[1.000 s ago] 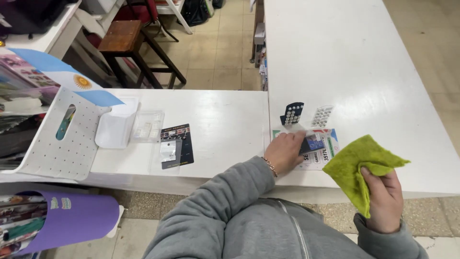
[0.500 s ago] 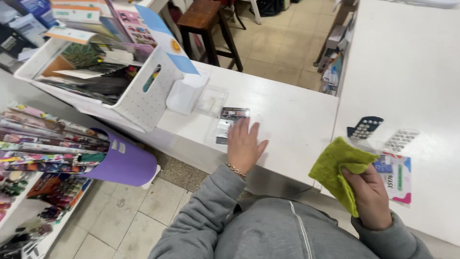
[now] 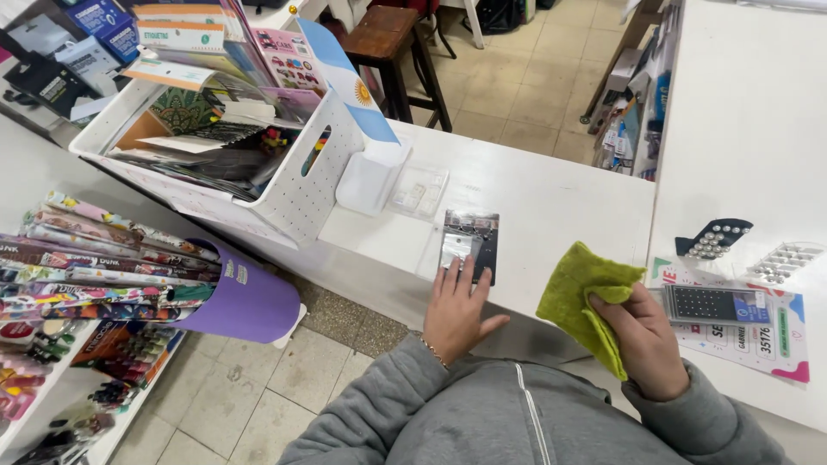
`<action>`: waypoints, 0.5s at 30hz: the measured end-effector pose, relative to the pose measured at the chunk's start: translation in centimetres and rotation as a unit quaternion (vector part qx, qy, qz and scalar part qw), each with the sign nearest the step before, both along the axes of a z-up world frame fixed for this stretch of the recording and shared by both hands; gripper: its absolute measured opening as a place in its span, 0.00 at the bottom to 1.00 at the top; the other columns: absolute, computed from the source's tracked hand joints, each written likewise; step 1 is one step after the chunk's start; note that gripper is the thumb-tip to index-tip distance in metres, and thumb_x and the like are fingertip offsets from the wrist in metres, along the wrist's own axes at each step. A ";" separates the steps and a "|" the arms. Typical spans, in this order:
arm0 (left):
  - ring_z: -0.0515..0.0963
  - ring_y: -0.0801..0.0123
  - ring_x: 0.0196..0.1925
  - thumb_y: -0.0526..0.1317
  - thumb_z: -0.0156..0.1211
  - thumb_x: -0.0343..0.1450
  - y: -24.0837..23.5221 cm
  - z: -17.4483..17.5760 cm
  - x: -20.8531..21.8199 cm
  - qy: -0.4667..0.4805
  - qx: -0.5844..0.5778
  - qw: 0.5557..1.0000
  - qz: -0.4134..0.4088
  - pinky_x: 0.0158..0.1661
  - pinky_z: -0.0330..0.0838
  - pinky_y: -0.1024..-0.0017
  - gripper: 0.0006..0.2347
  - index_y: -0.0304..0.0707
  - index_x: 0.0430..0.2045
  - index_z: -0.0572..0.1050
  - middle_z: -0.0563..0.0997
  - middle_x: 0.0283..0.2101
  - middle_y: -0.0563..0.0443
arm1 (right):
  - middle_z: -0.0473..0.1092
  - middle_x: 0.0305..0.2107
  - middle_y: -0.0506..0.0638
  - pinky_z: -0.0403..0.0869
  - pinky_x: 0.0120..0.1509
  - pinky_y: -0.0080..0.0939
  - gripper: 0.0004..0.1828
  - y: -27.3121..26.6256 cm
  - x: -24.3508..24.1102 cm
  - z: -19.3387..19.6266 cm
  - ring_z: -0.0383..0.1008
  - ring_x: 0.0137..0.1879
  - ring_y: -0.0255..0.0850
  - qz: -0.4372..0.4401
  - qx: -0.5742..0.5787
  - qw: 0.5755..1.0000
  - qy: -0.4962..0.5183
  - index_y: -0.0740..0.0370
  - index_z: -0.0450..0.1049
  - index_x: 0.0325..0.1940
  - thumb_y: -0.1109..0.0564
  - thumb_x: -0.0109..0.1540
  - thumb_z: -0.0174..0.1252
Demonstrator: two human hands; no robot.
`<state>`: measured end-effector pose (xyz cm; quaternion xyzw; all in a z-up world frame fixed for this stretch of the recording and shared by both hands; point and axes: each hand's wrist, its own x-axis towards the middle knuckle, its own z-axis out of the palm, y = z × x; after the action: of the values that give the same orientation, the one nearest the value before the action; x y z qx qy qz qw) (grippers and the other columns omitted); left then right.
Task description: Clean various small items like compact mirrors and electronics with a cloth and organize them on the counter.
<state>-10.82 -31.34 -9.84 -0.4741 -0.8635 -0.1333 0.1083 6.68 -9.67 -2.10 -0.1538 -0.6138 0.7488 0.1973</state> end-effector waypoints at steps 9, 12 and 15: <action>0.76 0.67 0.57 0.36 0.63 0.69 -2.3 1.4 -2.3 0.059 0.153 0.975 -0.150 0.68 0.58 0.48 0.11 0.47 0.45 0.81 0.83 0.54 0.58 | 0.75 0.37 0.56 0.74 0.38 0.35 0.13 -0.9 0.2 -0.3 0.74 0.34 0.40 -0.053 0.003 0.998 0.013 0.69 0.70 0.57 0.64 0.68 0.50; 0.77 0.68 0.55 0.35 0.61 0.70 -2.6 1.0 -3.3 0.078 0.151 0.963 -0.210 0.69 0.57 0.51 0.08 0.45 0.40 0.82 0.83 0.51 0.59 | 0.75 0.38 0.57 0.75 0.40 0.37 0.13 -1.5 0.1 -0.2 0.74 0.36 0.41 -0.075 -0.010 0.997 -0.004 0.69 0.70 0.56 0.63 0.68 0.51; 0.74 0.64 0.61 0.35 0.59 0.71 -2.7 1.5 -3.4 0.056 0.143 0.964 -0.219 0.71 0.52 0.52 0.09 0.44 0.43 0.79 0.81 0.54 0.56 | 0.75 0.39 0.58 0.74 0.42 0.37 0.14 -2.3 -0.1 0.0 0.74 0.37 0.42 -0.095 0.004 0.995 -0.021 0.69 0.70 0.57 0.64 0.67 0.50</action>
<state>-14.23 -34.08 -8.37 -0.6382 -0.7029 -0.2493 0.1909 6.54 -11.98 -2.11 -0.2259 -0.6033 0.7211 0.2549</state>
